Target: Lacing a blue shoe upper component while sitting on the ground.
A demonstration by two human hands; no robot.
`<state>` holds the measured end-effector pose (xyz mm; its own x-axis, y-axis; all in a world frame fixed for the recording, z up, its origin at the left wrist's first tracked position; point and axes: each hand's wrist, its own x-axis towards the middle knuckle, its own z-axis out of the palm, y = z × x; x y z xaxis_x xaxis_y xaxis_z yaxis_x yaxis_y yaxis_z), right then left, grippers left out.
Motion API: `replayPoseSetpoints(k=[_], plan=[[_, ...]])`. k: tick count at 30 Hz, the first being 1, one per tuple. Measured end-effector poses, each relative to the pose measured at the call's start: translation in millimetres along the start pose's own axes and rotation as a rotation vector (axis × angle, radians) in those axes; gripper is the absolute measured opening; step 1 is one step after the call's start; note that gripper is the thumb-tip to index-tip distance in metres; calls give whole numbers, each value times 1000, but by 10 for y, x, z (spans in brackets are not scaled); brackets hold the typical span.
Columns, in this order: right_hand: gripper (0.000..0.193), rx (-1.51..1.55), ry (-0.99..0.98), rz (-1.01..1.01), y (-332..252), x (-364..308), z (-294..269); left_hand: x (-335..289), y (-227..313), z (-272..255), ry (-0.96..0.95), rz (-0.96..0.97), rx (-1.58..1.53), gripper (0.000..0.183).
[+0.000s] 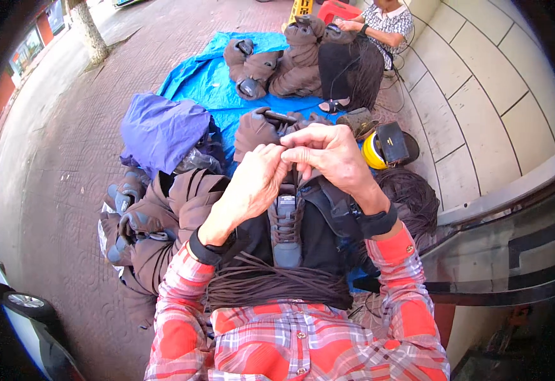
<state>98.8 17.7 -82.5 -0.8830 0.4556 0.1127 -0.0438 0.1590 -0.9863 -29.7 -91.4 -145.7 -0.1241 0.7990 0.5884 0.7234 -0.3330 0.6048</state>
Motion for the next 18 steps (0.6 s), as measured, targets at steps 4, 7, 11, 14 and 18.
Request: replayPoseSetpoints(k=[4, 7, 11, 14, 18], plan=[[14, -10, 2, -37, 2, -21, 14, 10, -4, -3, -81, 10, -44, 13], [11, -72, 61, -116, -29, -31, 67, 21, 86, -41, -131, -30, -53, 15], [8, -170, 144, -143, -84, -35, 161, -137, 82, 66, -218, -257, -503, 24], [7, -269, 236, -295, -8, 8, 162, -248, -136, 274, -217, -301, -701, 31], [9, -564, 170, -563, -38, 116, 249, -569, -463, 522, -222, -403, -1171, 43]])
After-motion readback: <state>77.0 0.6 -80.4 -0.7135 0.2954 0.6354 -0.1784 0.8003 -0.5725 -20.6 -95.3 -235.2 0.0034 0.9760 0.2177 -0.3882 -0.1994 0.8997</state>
